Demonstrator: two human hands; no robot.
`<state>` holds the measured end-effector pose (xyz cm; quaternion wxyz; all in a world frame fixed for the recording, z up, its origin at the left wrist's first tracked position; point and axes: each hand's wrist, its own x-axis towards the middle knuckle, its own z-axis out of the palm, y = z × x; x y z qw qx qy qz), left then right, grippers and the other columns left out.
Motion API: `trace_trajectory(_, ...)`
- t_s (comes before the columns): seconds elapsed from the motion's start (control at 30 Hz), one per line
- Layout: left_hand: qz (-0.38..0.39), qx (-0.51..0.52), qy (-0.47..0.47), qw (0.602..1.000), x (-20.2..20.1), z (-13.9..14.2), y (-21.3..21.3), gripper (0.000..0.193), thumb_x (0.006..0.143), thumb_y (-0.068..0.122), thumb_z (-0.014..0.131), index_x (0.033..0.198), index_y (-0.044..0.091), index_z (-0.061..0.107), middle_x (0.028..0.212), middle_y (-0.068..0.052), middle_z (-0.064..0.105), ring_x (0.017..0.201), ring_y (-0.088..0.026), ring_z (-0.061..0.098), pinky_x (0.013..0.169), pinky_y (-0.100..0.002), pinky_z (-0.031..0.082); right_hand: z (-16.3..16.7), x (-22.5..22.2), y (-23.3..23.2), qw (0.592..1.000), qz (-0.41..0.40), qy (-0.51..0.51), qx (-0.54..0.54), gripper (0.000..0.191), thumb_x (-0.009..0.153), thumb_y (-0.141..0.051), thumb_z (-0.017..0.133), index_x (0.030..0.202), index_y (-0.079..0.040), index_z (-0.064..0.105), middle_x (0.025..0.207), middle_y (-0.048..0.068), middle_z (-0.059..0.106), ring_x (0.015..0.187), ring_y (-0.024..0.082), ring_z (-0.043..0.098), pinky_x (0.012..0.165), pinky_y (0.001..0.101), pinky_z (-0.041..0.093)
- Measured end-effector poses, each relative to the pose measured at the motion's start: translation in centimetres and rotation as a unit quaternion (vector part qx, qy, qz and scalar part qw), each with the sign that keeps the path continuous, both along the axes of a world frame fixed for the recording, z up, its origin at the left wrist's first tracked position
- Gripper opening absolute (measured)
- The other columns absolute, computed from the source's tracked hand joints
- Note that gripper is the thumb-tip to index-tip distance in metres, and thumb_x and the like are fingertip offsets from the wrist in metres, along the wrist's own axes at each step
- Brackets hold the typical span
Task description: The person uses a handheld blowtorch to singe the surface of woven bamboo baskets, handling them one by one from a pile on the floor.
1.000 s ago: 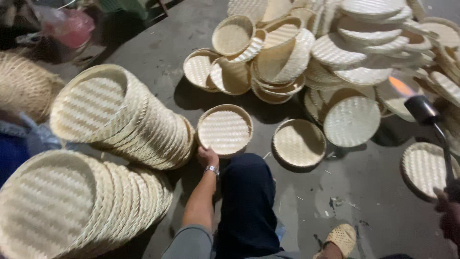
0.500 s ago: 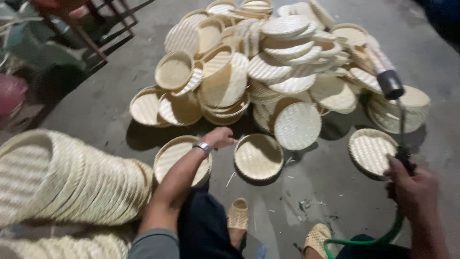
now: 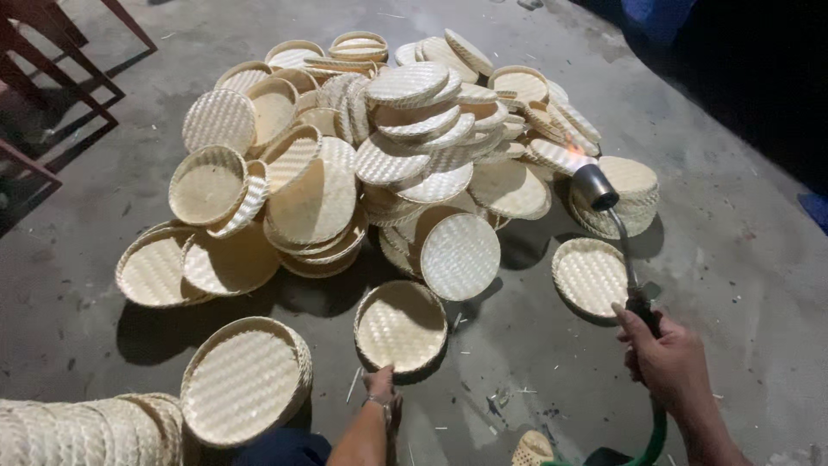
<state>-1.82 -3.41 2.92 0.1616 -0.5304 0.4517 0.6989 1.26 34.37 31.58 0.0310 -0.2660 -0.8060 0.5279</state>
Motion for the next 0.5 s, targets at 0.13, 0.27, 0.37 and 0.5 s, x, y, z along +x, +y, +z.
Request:
trace_trajectory(0.13,0.047,0.058,0.007,0.997,-1.8,0.4,-0.9,0.044,0.089,0.025,0.077,0.121,0.001,0.060,0.123,-0.018,0.058,0.110,-0.034,0.057,0.091,-0.061,0.053,-0.6,-0.8,0.1,0.993,0.011,-0.079,0.083,0.043,0.098,-0.037,0.066,0.085,0.004,0.068,0.055,0.012,0.060,0.044,0.020,0.056,0.041,0.0377,0.043)
trace_trajectory(0.27,-0.012,-0.022,0.078,0.997,-3.6,1.0,-0.8,0.037,0.090,0.021,0.075,0.114,0.001,0.056,0.115,-0.012,0.057,0.098,-0.026,0.054,0.082,-0.059,0.056,-1.1,-1.0,-0.6,0.996,0.033,-0.054,0.057,0.043,0.096,-0.035,0.068,0.085,0.006,0.070,0.055,0.012,0.060,0.044,0.020,0.055,0.040,0.0369,0.043)
trace_trajectory(0.37,0.048,-0.093,0.120,0.987,-4.5,1.3,-0.3,0.028,0.092,0.015,0.069,0.111,-0.002,0.056,0.106,-0.013,0.061,0.088,-0.027,0.055,0.076,-0.051,0.052,-1.5,-1.2,-1.4,0.997,0.054,-0.048,0.030,0.037,0.093,-0.035,0.068,0.087,0.002,0.069,0.056,0.009,0.057,0.044,0.019,0.053,0.040,0.0364,0.042)
trace_trajectory(0.5,0.178,-0.229,0.282,0.915,-4.7,2.8,-0.4,0.017,0.093,0.007,0.061,0.106,-0.004,0.059,0.099,-0.014,0.065,0.081,-0.025,0.057,0.072,-0.041,0.051,-0.9,-1.3,-2.3,0.979,0.116,-0.139,0.097,0.038,0.094,-0.037,0.066,0.087,0.000,0.070,0.056,0.010,0.062,0.044,0.021,0.057,0.041,0.0373,0.046)
